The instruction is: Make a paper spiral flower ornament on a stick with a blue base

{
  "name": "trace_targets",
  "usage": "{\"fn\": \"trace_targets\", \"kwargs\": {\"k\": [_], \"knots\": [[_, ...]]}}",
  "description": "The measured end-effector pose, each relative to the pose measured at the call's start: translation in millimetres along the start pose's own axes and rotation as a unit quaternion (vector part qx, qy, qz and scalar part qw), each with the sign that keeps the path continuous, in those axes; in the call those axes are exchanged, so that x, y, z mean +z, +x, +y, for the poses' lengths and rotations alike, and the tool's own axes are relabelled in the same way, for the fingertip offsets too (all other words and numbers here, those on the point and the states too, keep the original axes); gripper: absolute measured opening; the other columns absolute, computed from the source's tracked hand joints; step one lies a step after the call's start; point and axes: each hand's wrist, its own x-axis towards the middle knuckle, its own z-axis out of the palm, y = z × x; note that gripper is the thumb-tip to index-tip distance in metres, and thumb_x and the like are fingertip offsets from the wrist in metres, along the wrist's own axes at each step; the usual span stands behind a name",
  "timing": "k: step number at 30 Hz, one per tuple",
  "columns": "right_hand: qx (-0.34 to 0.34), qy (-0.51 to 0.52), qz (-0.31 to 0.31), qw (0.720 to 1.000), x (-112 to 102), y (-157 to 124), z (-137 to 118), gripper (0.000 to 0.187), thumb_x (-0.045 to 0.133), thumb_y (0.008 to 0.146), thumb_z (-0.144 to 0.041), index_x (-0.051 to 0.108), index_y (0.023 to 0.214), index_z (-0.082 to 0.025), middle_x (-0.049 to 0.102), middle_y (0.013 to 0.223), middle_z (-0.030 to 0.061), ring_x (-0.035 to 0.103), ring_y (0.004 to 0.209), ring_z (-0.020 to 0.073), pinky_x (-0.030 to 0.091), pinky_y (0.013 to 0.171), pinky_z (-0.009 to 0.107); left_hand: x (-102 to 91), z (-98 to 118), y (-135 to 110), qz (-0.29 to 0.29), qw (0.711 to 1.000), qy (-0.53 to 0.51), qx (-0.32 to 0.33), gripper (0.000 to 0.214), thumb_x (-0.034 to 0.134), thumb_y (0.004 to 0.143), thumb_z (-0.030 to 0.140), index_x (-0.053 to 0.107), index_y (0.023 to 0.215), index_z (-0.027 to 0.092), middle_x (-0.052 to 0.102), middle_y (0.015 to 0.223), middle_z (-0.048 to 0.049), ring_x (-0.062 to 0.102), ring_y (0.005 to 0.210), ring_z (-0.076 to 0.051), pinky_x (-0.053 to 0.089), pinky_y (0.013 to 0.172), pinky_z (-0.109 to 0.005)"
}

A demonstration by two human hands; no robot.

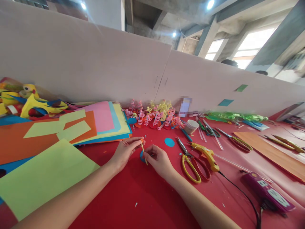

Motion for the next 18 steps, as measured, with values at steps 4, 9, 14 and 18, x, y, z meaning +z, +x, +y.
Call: {"fn": "trace_targets", "kwargs": {"k": [4,9,14,18], "knots": [[0.001,0.010,0.001,1.000,-0.3,0.8,1.4,0.012,0.055,0.076,-0.030,0.054,0.071,-0.019,0.062,0.063,0.0009,0.055,0.053,0.0114,0.045,0.050,0.022,-0.9,2.1,0.3,-0.038,0.997,-0.069,-0.014,0.027,0.061,0.067,0.034,0.074,0.077,0.013,0.074,0.081,-0.0106,0.066,0.078,-0.020,0.049,0.080,-0.032],[0.007,0.040,-0.001,0.999,-0.9,1.2,2.2,0.017,0.056,0.076,-0.034,0.052,0.071,-0.019,0.062,0.065,0.0014,0.058,0.056,0.0126,0.047,0.053,0.023,-0.6,2.9,-0.2,-0.041,0.996,-0.077,-0.016,0.027,0.062,0.067,0.031,0.075,0.082,0.013,0.074,0.081,-0.0092,0.065,0.077,-0.018,0.049,0.079,-0.030],[0.013,0.086,-0.022,0.996,-2.5,1.3,1.4,0.025,0.057,0.076,-0.043,0.053,0.073,-0.019,0.063,0.065,0.0017,0.060,0.059,0.0142,0.050,0.055,0.025,0.3,-0.3,-0.6,-0.028,0.999,-0.024,0.011,0.021,0.070,0.063,0.025,0.074,0.082,0.018,0.074,0.081,-0.0048,0.065,0.077,-0.017,0.049,0.082,-0.033],[0.026,0.090,-0.029,0.995,-2.8,1.2,1.2,0.026,0.059,0.075,-0.045,0.053,0.074,-0.020,0.064,0.066,0.0019,0.062,0.062,0.0156,0.051,0.056,0.026,-1.6,-1.6,0.1,-0.023,1.000,0.001,0.014,0.024,0.073,0.061,0.025,0.074,0.085,0.019,0.074,0.084,-0.0050,0.065,0.078,-0.017,0.050,0.081,-0.032]]}}
